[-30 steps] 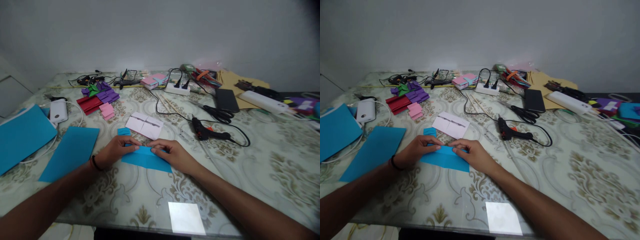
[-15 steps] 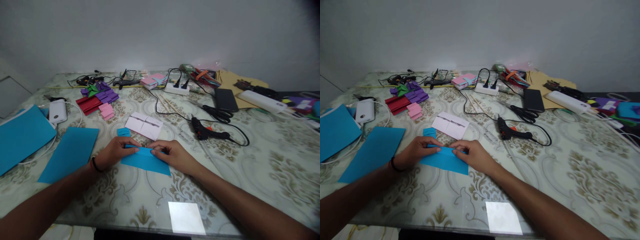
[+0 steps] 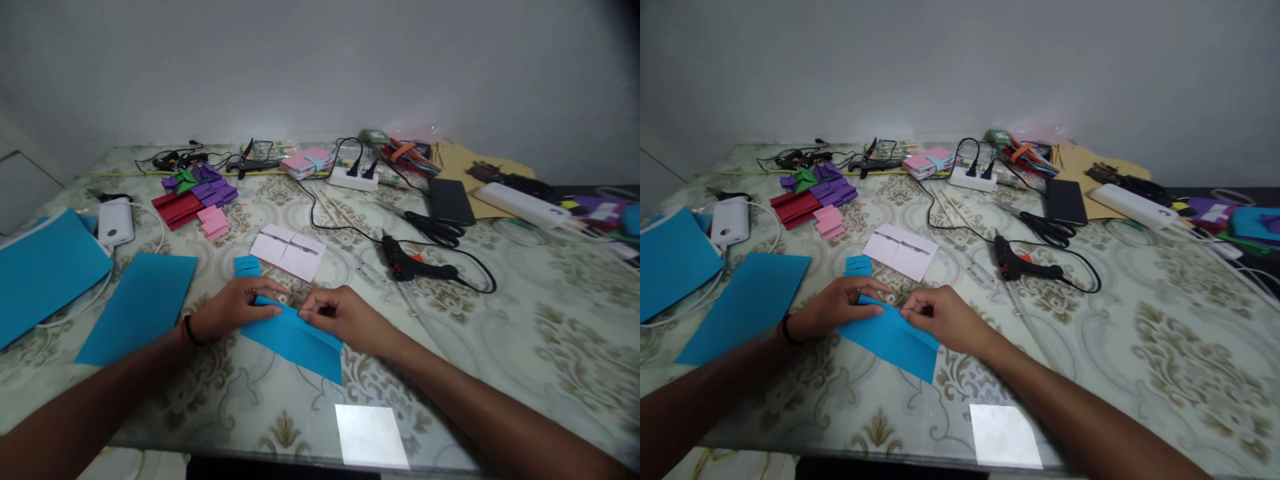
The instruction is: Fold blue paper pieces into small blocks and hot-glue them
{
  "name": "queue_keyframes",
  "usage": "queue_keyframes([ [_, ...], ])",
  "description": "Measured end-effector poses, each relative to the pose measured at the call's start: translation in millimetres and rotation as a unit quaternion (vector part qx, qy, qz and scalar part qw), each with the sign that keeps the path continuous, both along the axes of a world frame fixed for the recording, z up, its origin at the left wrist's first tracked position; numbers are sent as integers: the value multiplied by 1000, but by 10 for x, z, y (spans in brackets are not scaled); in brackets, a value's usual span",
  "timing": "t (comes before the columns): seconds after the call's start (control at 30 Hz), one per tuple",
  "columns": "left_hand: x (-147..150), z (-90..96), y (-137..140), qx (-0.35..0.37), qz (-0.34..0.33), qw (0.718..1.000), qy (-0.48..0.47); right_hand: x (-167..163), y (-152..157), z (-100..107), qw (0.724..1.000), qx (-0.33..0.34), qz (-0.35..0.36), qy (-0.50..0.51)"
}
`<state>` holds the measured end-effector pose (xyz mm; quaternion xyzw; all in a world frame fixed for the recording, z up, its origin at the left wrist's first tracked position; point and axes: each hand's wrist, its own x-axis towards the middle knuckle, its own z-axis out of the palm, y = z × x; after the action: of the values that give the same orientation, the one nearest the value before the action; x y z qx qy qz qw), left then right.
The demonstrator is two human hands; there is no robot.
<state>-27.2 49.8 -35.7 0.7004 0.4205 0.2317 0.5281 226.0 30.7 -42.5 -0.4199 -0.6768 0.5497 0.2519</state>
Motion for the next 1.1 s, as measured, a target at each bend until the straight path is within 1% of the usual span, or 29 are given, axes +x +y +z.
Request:
queue_keyframes([
  [0.07,-7,21,16,-2,10,1000,22,0,7,12,1000,-2,-10,5],
  [0.13,-10,37,24,-18,6,999,32,2,19,22,1000,-3,-18,8],
  [0.23,-11,33,17,-48,13,999,17,8,43,23,1000,-16,-23,11],
  [0.4,-11,-6,3,-72,37,997,-4,16,76,-13,998,-43,-22,28],
  [0.7,13,4,20,-78,64,995,-22,25,86,-34,996,-81,-22,43],
  [0.87,31,57,-10,-91,84,992,-17,26,89,-19,995,-77,-23,51],
  [0.93,45,75,-41,-86,75,994,-5,23,76,-9,996,-78,-8,48],
  [1.1,89,93,-123,-64,12,997,30,5,23,13,995,-83,27,39],
])
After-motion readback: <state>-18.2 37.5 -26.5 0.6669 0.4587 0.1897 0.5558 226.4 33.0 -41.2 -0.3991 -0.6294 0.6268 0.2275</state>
